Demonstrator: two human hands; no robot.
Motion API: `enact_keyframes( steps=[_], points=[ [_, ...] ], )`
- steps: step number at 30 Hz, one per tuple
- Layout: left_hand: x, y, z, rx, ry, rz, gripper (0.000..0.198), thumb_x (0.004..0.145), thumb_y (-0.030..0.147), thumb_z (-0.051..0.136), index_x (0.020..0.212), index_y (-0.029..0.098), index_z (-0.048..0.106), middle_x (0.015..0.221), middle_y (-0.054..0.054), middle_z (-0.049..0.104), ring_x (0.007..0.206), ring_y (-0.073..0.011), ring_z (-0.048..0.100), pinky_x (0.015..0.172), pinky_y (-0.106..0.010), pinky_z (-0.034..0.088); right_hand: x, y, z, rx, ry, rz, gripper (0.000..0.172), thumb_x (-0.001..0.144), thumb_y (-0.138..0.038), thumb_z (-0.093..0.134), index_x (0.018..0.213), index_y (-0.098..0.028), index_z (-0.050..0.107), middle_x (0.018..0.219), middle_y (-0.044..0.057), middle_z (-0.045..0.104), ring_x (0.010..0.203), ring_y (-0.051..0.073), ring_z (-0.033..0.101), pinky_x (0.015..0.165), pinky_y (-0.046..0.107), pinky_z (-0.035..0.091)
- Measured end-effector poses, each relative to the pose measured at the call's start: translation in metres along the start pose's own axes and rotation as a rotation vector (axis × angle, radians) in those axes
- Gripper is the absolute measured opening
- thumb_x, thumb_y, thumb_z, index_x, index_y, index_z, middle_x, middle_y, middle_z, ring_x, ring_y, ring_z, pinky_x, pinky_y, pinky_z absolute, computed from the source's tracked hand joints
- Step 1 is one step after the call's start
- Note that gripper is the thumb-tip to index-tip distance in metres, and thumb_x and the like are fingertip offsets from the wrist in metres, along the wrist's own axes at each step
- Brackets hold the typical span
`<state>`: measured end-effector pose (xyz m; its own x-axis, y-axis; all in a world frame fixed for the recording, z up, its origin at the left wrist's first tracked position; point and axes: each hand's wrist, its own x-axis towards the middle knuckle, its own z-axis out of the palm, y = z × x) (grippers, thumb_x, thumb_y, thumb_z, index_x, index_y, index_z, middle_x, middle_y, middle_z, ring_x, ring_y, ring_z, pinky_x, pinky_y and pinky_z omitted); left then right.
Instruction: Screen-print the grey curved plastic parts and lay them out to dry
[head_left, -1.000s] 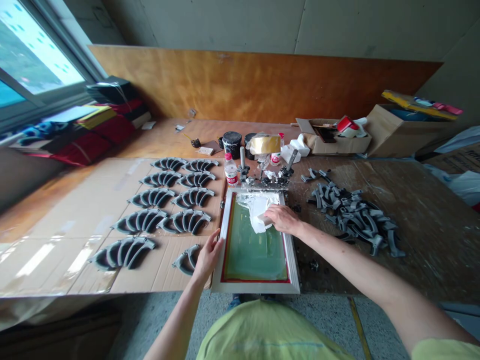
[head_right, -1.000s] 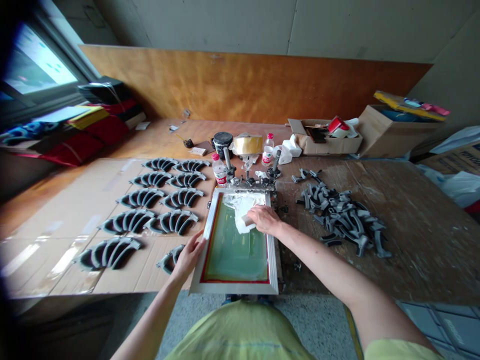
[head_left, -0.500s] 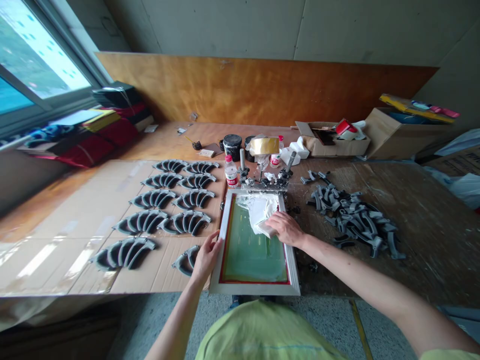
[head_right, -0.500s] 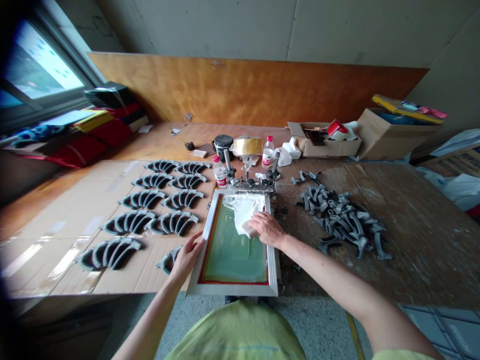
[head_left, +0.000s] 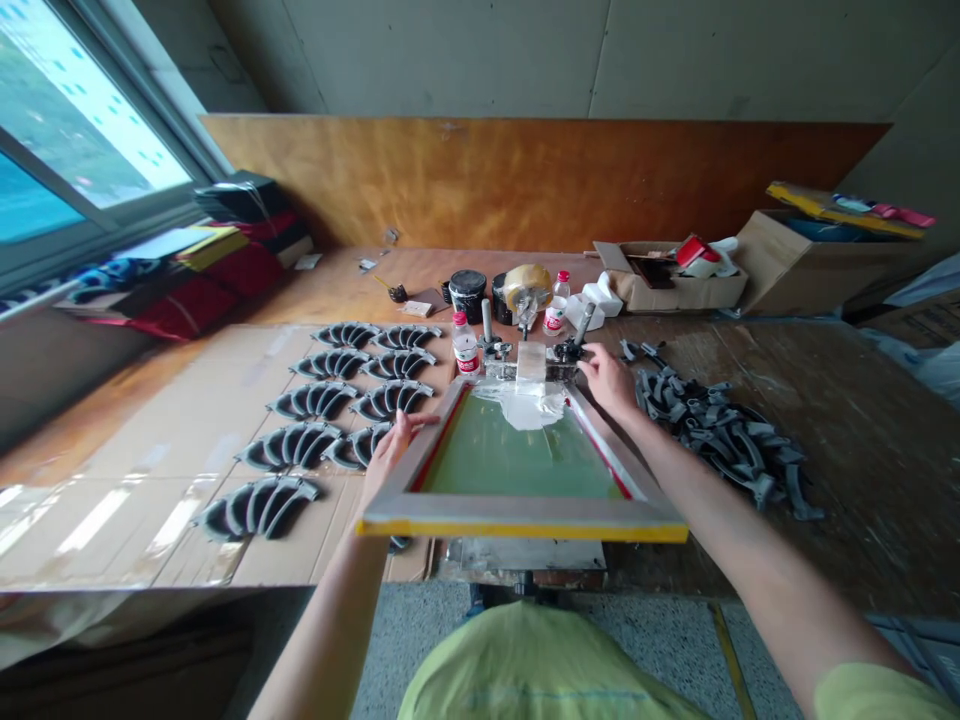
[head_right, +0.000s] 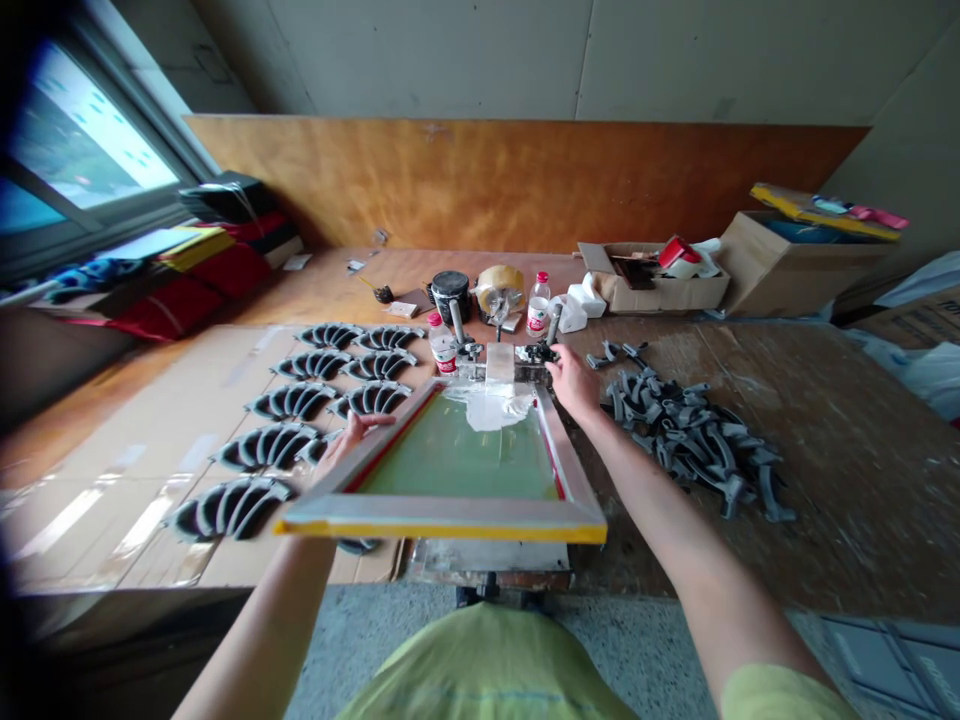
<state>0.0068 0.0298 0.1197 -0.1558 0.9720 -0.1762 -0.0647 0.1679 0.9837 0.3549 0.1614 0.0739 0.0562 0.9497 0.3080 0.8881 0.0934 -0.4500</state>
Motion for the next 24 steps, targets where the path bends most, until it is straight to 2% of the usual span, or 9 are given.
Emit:
enact_keyframes(
  steps=[3,6,8,11,15,17,20,22,24],
  points=[
    [0.026,0.028,0.017,-0.12,0.023,0.168,0.049,0.084,0.062,0.053,0.09,0.016,0.067,0.084,-0.007,0.071,0.067,-0.0156,0.062,0.057,-0.025,0.049,-0.038,0.026,0.014,0.046,-0.114,0.056,0.02,0.09,-0.028,0.055,0.105,-0.019,0.065,0.086,0.006,0.07,0.08,0.022,0.064,0.073,0.033,0.048],
    [0.048,0.046,0.028,-0.141,0.056,0.22,0.048,0.084,0.063,0.053,0.086,0.015,0.062,0.076,-0.007,0.07,0.062,-0.0135,0.061,0.052,-0.021,0.045,-0.077,0.027,0.035,0.097,-0.304,-0.127,0.021,0.086,-0.031,0.064,0.103,-0.02,0.064,0.096,0.006,0.069,0.088,0.021,0.063,0.078,0.032,0.047],
    [0.05,0.046,0.03,-0.166,0.087,0.233,0.053,0.083,0.067,0.051,0.091,0.016,0.062,0.077,-0.006,0.07,0.063,-0.0126,0.061,0.053,-0.02,0.045,-0.093,0.019,0.044,0.074,-0.387,-0.268,0.026,0.082,-0.029,0.07,0.106,-0.021,0.063,0.104,0.006,0.068,0.099,0.022,0.06,0.085,0.034,0.045],
    [0.029,0.019,0.035,-0.141,0.086,0.152,0.059,0.081,0.07,0.051,0.104,0.017,0.063,0.084,-0.006,0.072,0.064,-0.012,0.063,0.053,-0.02,0.046,-0.104,-0.004,0.043,0.026,-0.39,-0.327,0.015,0.083,-0.022,0.07,0.097,-0.02,0.065,0.1,0.006,0.065,0.1,0.021,0.057,0.088,0.034,0.043],
    [-0.023,-0.051,0.054,-0.036,-0.237,-0.374,0.07,0.076,0.075,0.054,0.11,0.014,0.064,0.089,-0.013,0.074,0.07,-0.0202,0.069,0.049,-0.025,0.047,-0.133,-0.056,0.037,0.07,-0.263,-0.395,0.005,0.088,-0.023,0.065,0.09,-0.018,0.065,0.092,0.006,0.061,0.092,0.021,0.053,0.084,0.034,0.044],
    [-0.043,-0.082,0.06,-0.114,-0.216,-0.485,0.066,0.073,0.074,0.058,0.103,0.015,0.063,0.086,-0.012,0.074,0.075,-0.0227,0.071,0.05,-0.025,0.048,-0.154,-0.078,0.039,0.101,-0.257,-0.561,0.009,0.091,-0.023,0.061,0.094,-0.019,0.067,0.09,0.006,0.061,0.092,0.021,0.053,0.085,0.035,0.044],
    [-0.053,-0.112,0.039,-0.149,-0.037,-0.465,0.055,0.07,0.068,0.066,0.087,0.016,0.061,0.073,-0.007,0.07,0.071,-0.0214,0.071,0.049,-0.023,0.046,-0.172,-0.07,0.038,0.133,-0.314,-0.72,0.022,0.093,-0.019,0.054,0.111,-0.022,0.066,0.097,0.004,0.065,0.094,0.019,0.054,0.087,0.033,0.044],
    [-0.053,-0.127,0.0,-0.064,0.102,-0.459,0.048,0.073,0.063,0.062,0.081,0.016,0.061,0.066,-0.005,0.069,0.065,-0.021,0.07,0.049,-0.024,0.046,-0.172,-0.026,0.026,0.065,-0.328,-0.599,0.031,0.091,-0.008,0.05,0.112,-0.023,0.068,0.1,0.004,0.068,0.094,0.018,0.056,0.087,0.032,0.044],
    [-0.055,-0.144,-0.051,0.069,0.284,-0.499,0.041,0.08,0.058,0.052,0.079,0.017,0.059,0.06,-0.004,0.068,0.061,-0.0217,0.069,0.049,-0.026,0.047,-0.17,0.038,0.005,-0.09,-0.335,-0.349,0.038,0.084,0.003,0.046,0.099,-0.021,0.072,0.097,0.006,0.069,0.094,0.019,0.057,0.084,0.032,0.044]
  ],
)
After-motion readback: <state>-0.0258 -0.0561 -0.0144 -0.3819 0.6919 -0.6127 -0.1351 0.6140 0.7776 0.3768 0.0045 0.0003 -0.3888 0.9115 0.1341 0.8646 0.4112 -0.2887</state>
